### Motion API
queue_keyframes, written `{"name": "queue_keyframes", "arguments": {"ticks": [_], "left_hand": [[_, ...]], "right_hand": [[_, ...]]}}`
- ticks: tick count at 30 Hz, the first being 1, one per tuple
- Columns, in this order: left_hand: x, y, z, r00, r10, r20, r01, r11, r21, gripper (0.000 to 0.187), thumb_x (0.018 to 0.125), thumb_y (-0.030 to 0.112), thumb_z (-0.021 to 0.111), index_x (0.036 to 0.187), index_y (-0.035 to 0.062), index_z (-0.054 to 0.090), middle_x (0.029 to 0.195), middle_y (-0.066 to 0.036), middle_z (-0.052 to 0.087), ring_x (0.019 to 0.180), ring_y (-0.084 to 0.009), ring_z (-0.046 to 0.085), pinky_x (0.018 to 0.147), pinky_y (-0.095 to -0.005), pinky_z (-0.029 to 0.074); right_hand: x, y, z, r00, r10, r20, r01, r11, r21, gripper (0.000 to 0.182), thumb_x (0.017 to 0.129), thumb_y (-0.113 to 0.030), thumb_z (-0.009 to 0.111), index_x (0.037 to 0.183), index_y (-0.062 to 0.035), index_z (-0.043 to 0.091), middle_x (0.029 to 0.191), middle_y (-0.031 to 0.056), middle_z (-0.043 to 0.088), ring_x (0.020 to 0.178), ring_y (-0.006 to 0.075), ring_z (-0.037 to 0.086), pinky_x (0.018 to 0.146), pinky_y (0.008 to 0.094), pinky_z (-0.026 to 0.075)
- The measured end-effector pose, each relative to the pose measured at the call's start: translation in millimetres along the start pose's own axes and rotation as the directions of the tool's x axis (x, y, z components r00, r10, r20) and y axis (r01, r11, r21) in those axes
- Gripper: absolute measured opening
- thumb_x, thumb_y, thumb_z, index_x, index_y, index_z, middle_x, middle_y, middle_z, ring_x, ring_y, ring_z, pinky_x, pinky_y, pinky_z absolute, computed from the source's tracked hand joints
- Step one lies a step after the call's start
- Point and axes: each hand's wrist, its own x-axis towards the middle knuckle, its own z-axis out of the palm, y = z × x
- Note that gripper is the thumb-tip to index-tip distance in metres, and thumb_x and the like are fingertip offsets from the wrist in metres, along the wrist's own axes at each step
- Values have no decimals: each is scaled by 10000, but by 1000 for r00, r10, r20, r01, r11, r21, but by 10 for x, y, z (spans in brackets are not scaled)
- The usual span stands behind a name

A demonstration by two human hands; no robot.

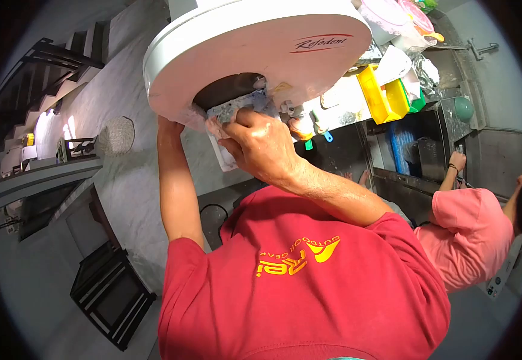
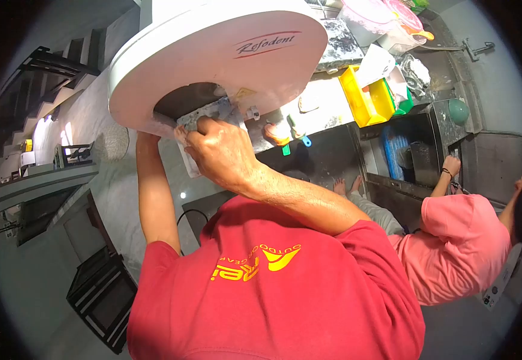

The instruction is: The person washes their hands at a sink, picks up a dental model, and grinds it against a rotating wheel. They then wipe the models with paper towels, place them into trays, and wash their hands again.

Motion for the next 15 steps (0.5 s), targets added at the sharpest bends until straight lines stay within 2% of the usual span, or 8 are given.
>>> {"name": "queue_keyframes", "arguments": {"ticks": [5,9,11,15], "left_hand": [[251,-48,97,993,-35,110,43,997,-69,407,1030,299,595,1304,0,621,1265,-108,650,1087,-210,652,878,-352,544],[217,-64,125,993,-42,109,52,994,-93,418,1030,298,595,1323,0,607,1286,-111,643,1112,-217,646,900,-360,541],[165,-90,160,994,-39,102,51,992,-115,423,1030,297,595,1333,1,601,1296,-113,639,1125,-221,643,911,-363,539],[101,-76,239,996,-37,82,48,989,-137,436,1031,296,594,1352,2,587,1317,-116,631,1151,-229,637,933,-371,537]], "right_hand": [[-123,87,-130,1000,-26,17,25,999,40,202,774,-109,825,965,-116,759,820,77,601,748,279,639,620,411,531],[-176,172,-198,998,-55,41,54,998,20,259,752,-67,823,996,-124,755,860,86,611,761,270,636,625,401,520],[-150,186,-234,996,-70,58,64,993,97,297,745,-45,827,1025,-111,752,876,94,615,749,273,640,625,400,528],[-120,153,-280,990,-51,131,33,990,140,324,761,25,794,1063,-90,764,888,95,617,747,271,642,631,389,531]]}}
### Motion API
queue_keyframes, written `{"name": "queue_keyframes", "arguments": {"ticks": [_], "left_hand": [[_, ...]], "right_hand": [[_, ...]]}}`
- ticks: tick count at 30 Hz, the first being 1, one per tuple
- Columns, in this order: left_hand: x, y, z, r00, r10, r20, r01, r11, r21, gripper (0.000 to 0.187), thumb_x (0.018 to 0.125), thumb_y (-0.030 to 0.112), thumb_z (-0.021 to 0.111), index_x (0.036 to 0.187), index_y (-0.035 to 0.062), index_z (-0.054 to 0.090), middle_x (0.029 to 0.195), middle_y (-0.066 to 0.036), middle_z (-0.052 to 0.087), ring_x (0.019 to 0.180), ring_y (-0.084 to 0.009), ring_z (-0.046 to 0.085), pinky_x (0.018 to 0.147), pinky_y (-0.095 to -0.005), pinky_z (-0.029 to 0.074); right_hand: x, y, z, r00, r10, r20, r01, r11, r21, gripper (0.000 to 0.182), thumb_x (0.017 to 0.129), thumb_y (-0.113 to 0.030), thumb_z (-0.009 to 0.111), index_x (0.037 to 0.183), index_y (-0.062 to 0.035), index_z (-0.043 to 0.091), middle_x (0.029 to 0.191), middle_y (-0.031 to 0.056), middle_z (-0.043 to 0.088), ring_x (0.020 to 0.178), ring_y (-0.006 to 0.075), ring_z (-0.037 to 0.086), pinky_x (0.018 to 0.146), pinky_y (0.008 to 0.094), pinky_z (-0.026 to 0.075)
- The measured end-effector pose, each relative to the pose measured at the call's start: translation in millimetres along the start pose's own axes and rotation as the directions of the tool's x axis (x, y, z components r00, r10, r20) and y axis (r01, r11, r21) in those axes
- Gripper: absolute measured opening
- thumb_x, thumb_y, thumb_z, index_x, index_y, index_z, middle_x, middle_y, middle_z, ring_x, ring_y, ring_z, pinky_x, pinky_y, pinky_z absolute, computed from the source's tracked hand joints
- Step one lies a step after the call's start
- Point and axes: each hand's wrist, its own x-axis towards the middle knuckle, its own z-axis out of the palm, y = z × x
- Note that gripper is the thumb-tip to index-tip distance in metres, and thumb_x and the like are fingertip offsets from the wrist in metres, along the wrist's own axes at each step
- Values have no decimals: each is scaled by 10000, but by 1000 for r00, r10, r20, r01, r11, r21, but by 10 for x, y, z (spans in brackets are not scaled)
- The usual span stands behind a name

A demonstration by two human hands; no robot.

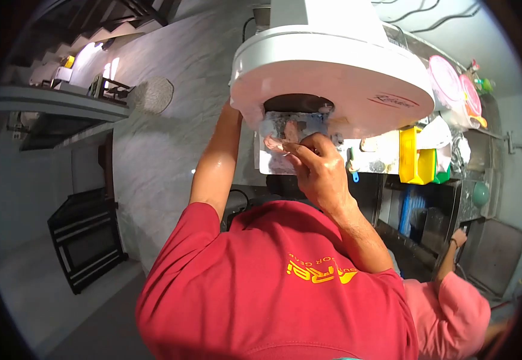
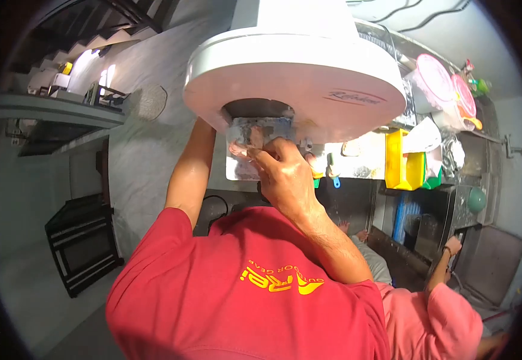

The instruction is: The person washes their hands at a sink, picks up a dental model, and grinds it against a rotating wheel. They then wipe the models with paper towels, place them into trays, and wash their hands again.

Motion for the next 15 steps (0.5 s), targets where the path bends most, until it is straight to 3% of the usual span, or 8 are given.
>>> {"name": "queue_keyframes", "arguments": {"ticks": [9,13,15], "left_hand": [[-24,-59,126,1000,-3,5,3,1000,-12,467,1032,294,594,1396,4,556,1363,-123,614,1208,-246,623,983,-388,531],[-148,-97,110,1000,20,-1,-20,1000,-5,482,1032,292,593,1415,4,543,1384,-126,607,1234,-253,617,1005,-396,528],[-295,-79,21,998,49,-43,-49,999,17,490,1033,292,593,1425,5,536,1394,-127,603,1246,-257,614,1016,-400,526]], "right_hand": [[11,140,-28,999,-33,28,32,999,36,349,748,99,734,1041,-87,773,860,105,634,787,280,640,663,387,532],[-34,231,-108,991,-128,-25,130,983,126,310,763,81,761,1024,-86,761,878,93,604,796,261,624,686,367,522],[-108,145,-368,999,-36,36,25,963,269,250,805,57,774,1023,-62,745,965,86,562,847,236,604,718,356,508]]}}
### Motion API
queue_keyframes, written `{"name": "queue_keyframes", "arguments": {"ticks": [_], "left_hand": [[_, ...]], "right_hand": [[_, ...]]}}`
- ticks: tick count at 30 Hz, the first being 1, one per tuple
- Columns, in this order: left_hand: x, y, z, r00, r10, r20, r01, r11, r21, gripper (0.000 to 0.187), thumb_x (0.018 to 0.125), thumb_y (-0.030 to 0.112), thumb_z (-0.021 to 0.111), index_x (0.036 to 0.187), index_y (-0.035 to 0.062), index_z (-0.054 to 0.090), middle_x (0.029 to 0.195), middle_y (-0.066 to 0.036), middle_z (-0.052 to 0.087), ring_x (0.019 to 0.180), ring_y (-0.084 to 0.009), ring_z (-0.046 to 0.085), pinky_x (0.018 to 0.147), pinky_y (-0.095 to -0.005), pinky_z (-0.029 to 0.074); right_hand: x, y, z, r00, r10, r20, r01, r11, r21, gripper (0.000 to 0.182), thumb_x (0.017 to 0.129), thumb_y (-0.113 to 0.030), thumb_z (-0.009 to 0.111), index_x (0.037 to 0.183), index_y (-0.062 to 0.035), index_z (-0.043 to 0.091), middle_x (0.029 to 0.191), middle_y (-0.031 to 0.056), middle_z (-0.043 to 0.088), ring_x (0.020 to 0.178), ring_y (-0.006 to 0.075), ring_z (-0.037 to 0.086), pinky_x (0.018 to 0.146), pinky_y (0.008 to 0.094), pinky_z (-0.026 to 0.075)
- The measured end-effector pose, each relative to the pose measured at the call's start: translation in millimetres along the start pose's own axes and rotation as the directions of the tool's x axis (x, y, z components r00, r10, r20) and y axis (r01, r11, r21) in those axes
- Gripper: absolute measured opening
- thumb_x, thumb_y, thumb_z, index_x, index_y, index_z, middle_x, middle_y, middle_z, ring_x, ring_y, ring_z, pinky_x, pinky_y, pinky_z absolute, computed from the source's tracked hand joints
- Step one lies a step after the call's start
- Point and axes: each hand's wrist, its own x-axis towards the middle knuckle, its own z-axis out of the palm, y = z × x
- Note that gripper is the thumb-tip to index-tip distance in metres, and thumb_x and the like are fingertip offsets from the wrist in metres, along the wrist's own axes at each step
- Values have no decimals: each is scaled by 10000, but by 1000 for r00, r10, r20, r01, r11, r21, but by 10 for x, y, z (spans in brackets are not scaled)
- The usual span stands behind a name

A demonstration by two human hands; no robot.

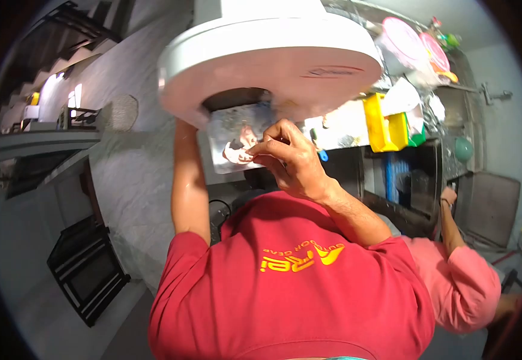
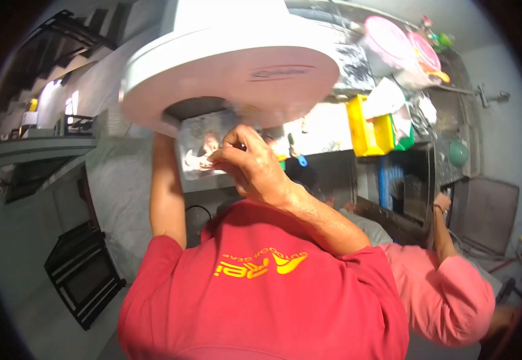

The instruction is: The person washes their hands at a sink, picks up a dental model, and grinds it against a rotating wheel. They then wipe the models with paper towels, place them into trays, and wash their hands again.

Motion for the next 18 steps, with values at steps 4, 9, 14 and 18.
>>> {"name": "queue_keyframes", "arguments": {"ticks": [4,9,14,18], "left_hand": [[-633,-23,-687,952,32,-304,27,982,189,496,1037,287,597,1443,12,520,1393,-116,601,1286,-248,577,1051,-372,482],[-1748,6,-729,705,-126,-698,97,992,-82,394,1020,275,632,1332,37,601,1239,-61,628,1111,-180,570,945,-279,452],[-2508,-342,64,643,-207,-737,268,963,-37,199,999,187,662,1132,42,696,1014,-44,693,842,-122,607,767,-274,482],[-2618,-463,920,748,-386,-541,627,678,384,178,1001,153,665,1093,12,722,956,-28,711,777,-111,620,705,-253,480]], "right_hand": [[-306,-17,-613,984,102,149,-143,943,301,169,859,-20,748,1019,-32,695,1176,138,561,1116,289,563,1001,411,443],[-907,483,-1422,842,339,421,-529,358,769,177,1024,-103,594,1169,-12,549,1355,216,618,1283,311,592,1111,456,437],[-1033,1485,-1585,695,646,316,-517,143,844,252,1013,-261,594,1102,-27,566,972,152,705,835,206,671,817,353,549],[-763,1799,-1381,728,680,89,-653,727,-213,353,913,-330,673,917,22,642,837,206,716,790,326,740,690,456,577]]}}
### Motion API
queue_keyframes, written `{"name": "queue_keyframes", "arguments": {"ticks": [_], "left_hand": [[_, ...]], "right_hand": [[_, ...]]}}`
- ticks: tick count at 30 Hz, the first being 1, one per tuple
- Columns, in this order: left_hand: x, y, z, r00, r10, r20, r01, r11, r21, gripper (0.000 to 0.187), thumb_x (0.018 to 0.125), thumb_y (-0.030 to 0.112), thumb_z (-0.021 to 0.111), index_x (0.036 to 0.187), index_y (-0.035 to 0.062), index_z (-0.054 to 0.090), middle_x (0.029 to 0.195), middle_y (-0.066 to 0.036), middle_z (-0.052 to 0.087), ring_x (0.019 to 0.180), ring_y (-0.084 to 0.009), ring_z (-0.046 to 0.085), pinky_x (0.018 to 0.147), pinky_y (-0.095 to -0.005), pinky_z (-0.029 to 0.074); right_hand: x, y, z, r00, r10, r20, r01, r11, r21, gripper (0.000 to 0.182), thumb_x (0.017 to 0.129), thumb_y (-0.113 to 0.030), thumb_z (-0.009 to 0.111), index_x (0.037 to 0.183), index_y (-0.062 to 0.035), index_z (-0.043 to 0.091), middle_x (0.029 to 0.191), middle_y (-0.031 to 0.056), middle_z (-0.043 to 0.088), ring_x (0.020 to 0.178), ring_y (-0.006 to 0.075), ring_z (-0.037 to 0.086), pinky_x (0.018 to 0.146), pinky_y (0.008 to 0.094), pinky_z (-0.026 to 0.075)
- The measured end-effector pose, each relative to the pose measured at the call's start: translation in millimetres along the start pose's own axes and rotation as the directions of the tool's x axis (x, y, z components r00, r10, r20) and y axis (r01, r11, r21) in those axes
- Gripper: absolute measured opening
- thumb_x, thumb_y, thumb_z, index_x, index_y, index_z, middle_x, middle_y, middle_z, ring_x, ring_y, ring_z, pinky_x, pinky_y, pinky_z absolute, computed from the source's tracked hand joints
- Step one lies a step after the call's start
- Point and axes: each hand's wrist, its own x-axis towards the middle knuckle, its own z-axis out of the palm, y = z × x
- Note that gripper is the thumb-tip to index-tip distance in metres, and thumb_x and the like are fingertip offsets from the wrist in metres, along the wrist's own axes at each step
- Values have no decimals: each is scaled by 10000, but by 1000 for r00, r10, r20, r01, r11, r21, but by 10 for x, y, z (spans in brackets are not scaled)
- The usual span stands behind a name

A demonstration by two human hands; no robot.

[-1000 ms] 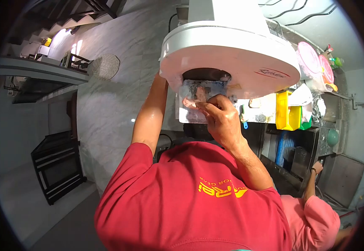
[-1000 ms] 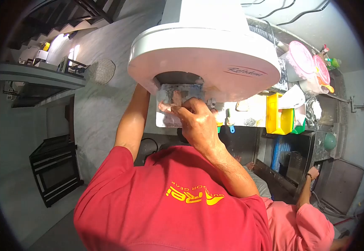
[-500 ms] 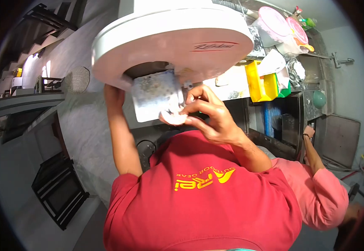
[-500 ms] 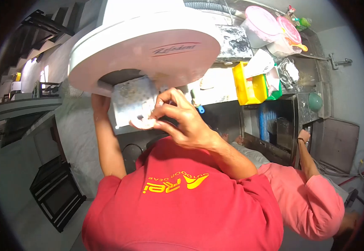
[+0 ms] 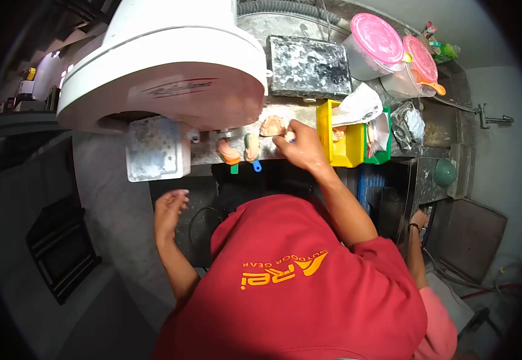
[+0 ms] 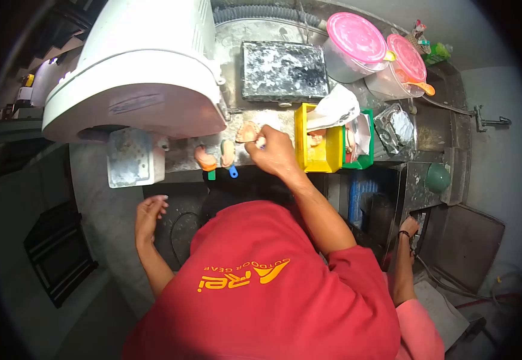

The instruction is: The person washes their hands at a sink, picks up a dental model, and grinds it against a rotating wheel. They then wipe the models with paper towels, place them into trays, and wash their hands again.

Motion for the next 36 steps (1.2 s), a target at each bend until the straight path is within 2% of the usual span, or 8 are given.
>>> {"name": "queue_keyframes", "arguments": {"ticks": [1,4,15,19,24,28,32,36], "left_hand": [[-147,153,234,998,-6,62,-3,990,143,176,1001,145,667,1092,8,728,948,-23,713,764,-108,621,691,-249,478],[-346,447,705,977,-15,212,-61,936,348,212,974,119,689,1161,26,726,922,-19,706,773,-100,615,689,-247,467],[-161,1070,1591,781,174,599,-489,767,414,295,934,126,723,1210,22,711,848,-15,657,719,-91,526,661,-249,430],[-88,1130,1798,888,-9,459,-224,864,451,329,1062,251,583,1155,-38,708,891,-60,694,763,-99,609,682,-263,496],[-139,1103,1907,877,-54,478,49,999,23,795,1096,604,245,1551,-45,308,1079,-244,709,924,-272,737,806,-363,609],[-176,1286,2521,842,191,505,95,869,-486,673,1112,504,309,1497,-38,412,1421,-222,570,1303,-345,586,1032,-477,534],[-142,1525,3139,833,173,526,132,861,-492,609,1098,405,400,1439,-96,471,1357,-262,602,1233,-375,634,1010,-520,547],[-98,1802,3884,579,209,788,307,840,-448,636,1064,396,440,1453,-108,453,1269,-332,631,1051,-399,713,902,-469,601]], "right_hand": [[101,-16,38,994,-96,-59,72,944,-323,351,877,-299,687,931,45,644,853,246,717,824,381,744,706,509,578],[244,-82,132,983,-147,-111,84,893,-441,340,837,-229,669,999,68,630,867,295,704,820,456,719,718,555,576],[372,-72,184,979,-75,-190,7,942,-336,274,817,-185,683,944,57,691,961,315,689,861,496,703,754,572,568],[174,-220,-32,981,-104,-165,64,971,-230,274,773,-208,734,896,34,693,835,267,709,845,460,708,746,538,562],[-249,-460,-678,955,-286,-77,286,958,-2,253,745,-194,741,864,17,667,778,238,682,786,441,687,723,492,549],[-408,-393,-1067,869,-482,-108,493,858,145,225,755,-167,743,851,-12,610,826,193,661,797,430,661,703,486,522],[-488,-150,-1808,836,-530,-145,548,820,165,199,752,-95,742,901,0,650,873,151,682,753,349,673,690,434,533],[-529,513,-3070,867,-370,-333,472,822,318,183,853,-148,671,960,1,670,862,119,713,764,247,695,691,346,531]]}}
